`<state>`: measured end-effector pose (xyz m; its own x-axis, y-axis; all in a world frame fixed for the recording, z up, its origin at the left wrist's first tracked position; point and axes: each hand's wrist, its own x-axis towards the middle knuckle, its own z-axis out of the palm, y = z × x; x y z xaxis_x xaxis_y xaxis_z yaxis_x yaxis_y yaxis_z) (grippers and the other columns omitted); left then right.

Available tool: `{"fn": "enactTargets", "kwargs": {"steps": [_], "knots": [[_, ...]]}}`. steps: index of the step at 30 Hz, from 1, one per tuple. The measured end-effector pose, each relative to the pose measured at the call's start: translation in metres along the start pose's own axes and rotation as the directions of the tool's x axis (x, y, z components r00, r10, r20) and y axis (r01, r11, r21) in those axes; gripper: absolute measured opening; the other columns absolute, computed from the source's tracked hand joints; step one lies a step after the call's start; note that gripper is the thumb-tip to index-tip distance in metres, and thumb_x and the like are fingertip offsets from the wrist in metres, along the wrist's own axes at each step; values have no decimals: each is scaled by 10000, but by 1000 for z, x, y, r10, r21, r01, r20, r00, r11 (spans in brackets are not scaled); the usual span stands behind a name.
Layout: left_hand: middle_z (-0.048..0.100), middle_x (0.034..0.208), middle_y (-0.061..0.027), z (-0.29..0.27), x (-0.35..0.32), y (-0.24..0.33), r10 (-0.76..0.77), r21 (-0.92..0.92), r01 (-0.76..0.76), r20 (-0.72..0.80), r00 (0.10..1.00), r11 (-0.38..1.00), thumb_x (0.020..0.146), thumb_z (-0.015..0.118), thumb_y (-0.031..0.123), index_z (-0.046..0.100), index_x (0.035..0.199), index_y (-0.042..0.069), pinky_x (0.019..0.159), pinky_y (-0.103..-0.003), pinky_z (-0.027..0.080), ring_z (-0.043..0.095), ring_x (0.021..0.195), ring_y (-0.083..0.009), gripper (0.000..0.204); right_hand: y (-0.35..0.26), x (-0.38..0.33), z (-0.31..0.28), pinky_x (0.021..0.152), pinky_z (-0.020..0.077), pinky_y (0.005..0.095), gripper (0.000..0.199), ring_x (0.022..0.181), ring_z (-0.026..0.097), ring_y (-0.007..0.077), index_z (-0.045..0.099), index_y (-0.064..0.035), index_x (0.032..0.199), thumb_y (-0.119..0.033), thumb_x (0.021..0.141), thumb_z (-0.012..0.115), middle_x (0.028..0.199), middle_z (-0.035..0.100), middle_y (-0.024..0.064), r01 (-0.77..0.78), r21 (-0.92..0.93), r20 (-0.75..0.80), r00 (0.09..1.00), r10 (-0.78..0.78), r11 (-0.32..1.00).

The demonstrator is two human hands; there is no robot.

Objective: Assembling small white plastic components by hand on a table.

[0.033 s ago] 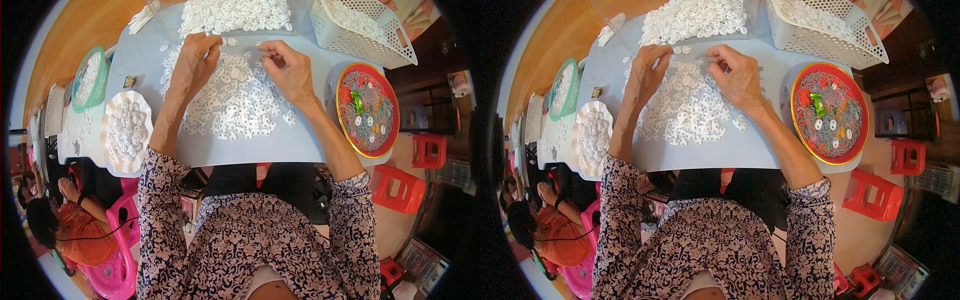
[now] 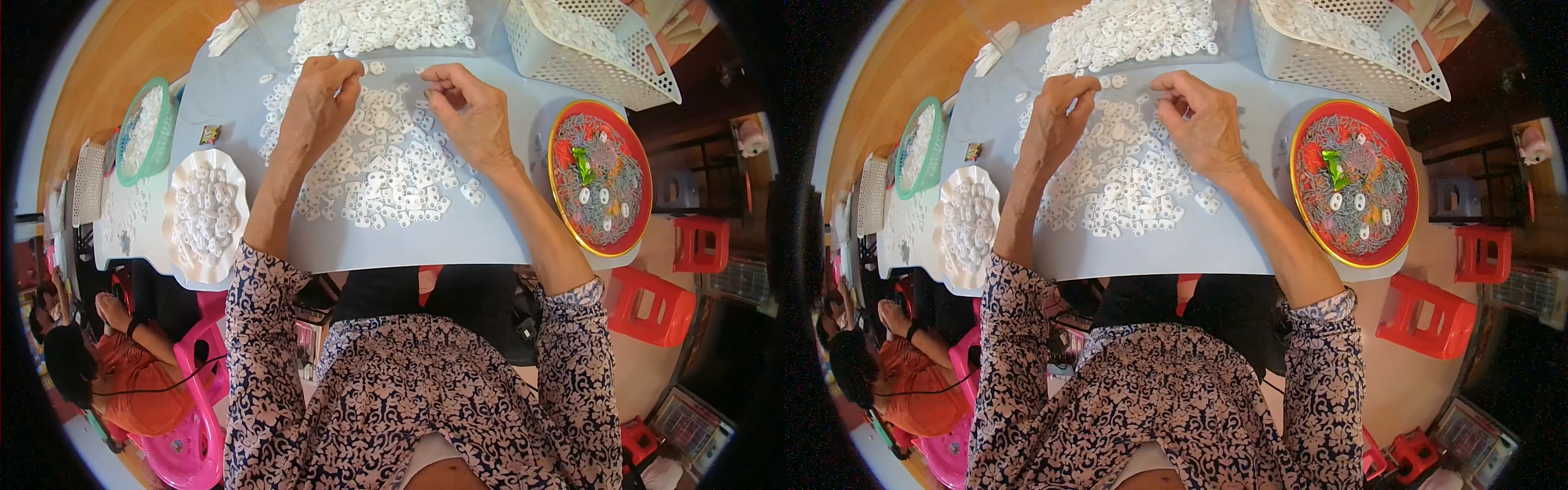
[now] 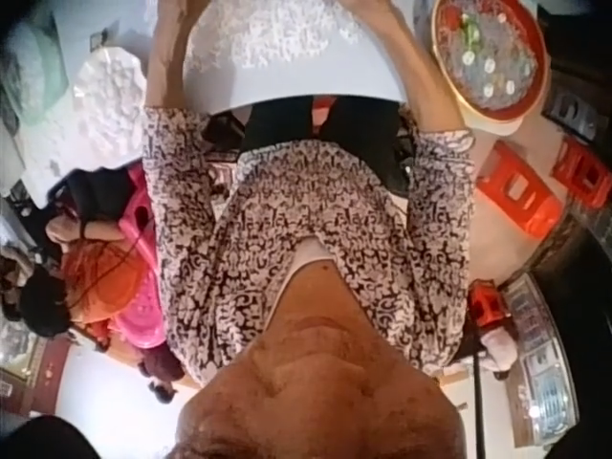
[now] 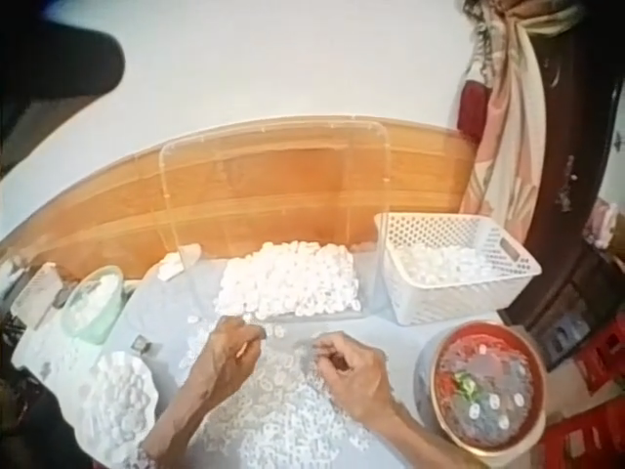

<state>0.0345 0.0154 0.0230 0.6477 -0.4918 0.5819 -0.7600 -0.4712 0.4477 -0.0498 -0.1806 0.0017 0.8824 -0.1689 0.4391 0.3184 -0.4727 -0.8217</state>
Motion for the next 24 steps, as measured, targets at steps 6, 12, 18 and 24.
{"fn": "enactTargets", "kwargs": {"steps": [6,12,18,24], "knots": [[524,697,-131,14,2,14,66,29,-70,109,992,997,773,589,3,604,800,22,721,-386,434,501,762,-301,36,0,1,-2,658,487,221,209,703,581,77,630,-35,1036,-14,829,603,809,643,24,-63,75,-70,995,68,995],[549,784,-148,32,10,32,135,89,-160,239,962,983,772,601,34,592,776,26,739,-397,439,500,818,-314,13,4,4,-2,635,496,246,188,669,595,101,625,-15,992,-5,807,592,775,647,56,-55,114,-161,984,73,992],[562,793,-164,52,13,32,103,135,-173,415,904,976,772,585,45,593,807,12,767,-409,448,510,827,-330,48,6,4,-4,638,500,245,207,664,604,115,635,-16,981,-9,777,597,767,652,61,-54,136,-170,983,77,989],[563,745,-132,53,17,30,144,60,-187,431,891,980,763,554,26,583,865,0,713,-382,433,507,756,-302,109,9,5,-5,631,493,236,150,660,594,91,659,-1,922,-30,780,617,762,664,52,-99,207,-140,982,129,973]]}}
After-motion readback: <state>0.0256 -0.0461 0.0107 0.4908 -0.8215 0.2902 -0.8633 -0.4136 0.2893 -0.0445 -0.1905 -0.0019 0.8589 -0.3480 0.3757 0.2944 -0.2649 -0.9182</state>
